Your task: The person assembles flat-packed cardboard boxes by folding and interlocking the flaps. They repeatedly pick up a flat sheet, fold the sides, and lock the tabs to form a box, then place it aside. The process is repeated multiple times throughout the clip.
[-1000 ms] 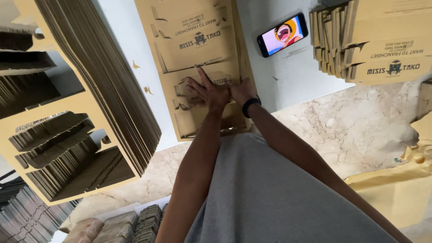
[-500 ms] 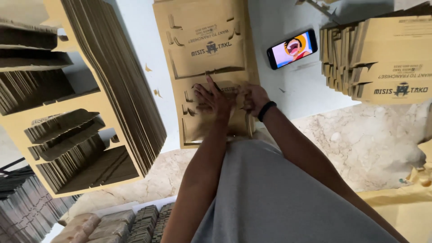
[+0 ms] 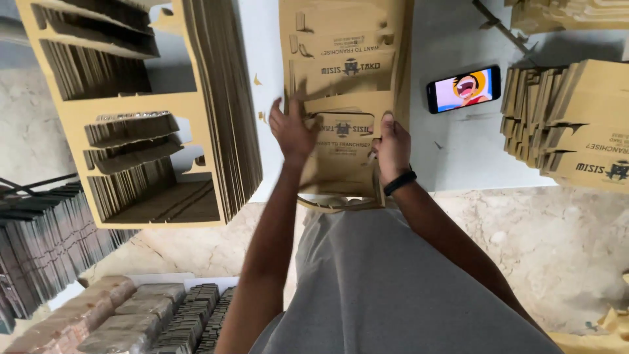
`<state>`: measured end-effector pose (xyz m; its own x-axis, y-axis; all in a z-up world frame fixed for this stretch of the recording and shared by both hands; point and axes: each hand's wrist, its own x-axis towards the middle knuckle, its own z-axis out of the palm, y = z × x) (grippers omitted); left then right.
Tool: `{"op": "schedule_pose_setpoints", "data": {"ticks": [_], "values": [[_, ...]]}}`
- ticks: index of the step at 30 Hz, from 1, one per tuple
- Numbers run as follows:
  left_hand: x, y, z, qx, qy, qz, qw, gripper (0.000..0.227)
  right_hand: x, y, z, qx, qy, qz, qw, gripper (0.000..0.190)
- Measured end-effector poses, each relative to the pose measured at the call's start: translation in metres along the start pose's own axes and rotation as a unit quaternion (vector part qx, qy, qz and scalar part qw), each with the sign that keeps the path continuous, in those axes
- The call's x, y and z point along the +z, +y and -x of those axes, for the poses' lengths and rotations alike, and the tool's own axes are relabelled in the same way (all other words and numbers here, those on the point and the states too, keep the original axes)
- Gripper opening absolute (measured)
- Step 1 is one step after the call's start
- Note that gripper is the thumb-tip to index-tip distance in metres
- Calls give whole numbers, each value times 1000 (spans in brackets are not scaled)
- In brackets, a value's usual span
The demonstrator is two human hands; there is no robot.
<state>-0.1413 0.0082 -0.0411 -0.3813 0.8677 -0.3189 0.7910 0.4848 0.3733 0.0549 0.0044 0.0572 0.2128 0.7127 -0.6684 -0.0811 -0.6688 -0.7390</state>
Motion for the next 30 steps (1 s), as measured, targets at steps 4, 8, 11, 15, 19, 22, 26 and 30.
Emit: {"op": "schedule_pose_setpoints", "data": {"ticks": [4, 8, 11, 15, 19, 22, 26, 30], "values": [[28, -55, -53, 12, -89, -44, 995, 67, 7, -16, 19, -37, -26, -5, 999, 50], [-2, -50, -51, -13, -153, -14, 988, 62, -5, -3, 12, -33, -47, -5, 998, 52], [-37, -40, -43, -6, -205, 35, 978, 67, -19, 3, -3, 29, -49, -4, 998, 53], [-77, -28, -31, 47, -187, 29, 981, 64, -30, -14, 1, 94, -57, -14, 994, 53], [-103, -6, -40, 145, -69, 84, 983, 52, -39, -22, 4, 86, -45, -41, 994, 51], [-153, 39, -25, 149, -67, 79, 983, 61, -49, -15, -10, 38, -20, -95, 995, 43], [-215, 92, 6, 309, 9, 111, 944, 47, -64, -12, -29, -71, -19, -139, 988, 30], [-262, 131, 58, 435, 128, 97, 886, 53, -80, -33, -11, -95, -56, -161, 981, 22]]}}
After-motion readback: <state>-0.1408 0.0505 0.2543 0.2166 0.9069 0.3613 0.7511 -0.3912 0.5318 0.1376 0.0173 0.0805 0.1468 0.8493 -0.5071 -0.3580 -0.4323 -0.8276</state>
